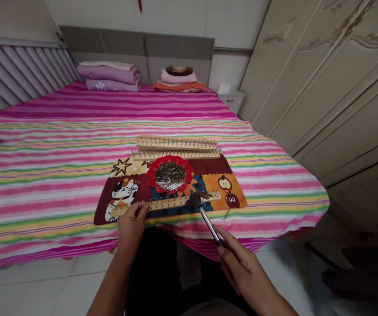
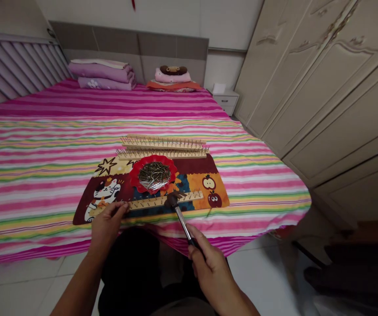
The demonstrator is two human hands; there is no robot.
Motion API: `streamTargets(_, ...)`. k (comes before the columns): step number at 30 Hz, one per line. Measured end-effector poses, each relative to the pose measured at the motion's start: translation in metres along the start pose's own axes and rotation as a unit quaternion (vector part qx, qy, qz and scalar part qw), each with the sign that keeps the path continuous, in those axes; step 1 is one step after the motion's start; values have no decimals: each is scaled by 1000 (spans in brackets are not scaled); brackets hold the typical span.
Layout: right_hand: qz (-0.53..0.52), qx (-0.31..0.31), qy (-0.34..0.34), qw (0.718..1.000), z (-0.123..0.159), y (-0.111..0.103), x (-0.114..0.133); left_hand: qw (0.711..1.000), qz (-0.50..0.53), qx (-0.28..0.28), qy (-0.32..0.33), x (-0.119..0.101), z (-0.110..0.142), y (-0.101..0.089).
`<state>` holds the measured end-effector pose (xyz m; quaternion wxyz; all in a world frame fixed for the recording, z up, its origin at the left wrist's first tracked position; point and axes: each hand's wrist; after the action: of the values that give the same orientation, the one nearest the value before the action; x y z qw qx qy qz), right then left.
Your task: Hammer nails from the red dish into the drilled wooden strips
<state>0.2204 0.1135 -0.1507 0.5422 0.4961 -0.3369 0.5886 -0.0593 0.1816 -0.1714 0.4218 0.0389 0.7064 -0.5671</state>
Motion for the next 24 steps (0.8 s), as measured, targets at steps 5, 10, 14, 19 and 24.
streamTargets(5, 19, 47, -17, 999, -3, 11, 11, 996, -26, -29, 79, 4, 3, 5)
streamTargets(10, 96, 85, -93, 987, -17, 34, 32, 989, -37, -58, 133, 8, 7, 10)
streamTargets(14, 129, 121, -140, 974, -30, 55, 45, 988, -50, -64, 134, 12, 8, 13)
streamTargets(19, 154, 161, -172, 959, -37, 71, 49, 987, -57, -62, 137, 12, 9, 15)
streamTargets(24, 190, 175, -186, 948, -38, 74, 46, 985, -78, -57, 145, 12, 8, 15)
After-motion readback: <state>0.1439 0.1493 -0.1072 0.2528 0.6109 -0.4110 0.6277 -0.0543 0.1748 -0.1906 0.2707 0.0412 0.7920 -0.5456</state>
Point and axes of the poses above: each hand's wrist, its own z-axis away from the middle knuckle, its own y-axis out of the palm, x = y × z, and after that the axes turned 14 degrees about -z, right-handed
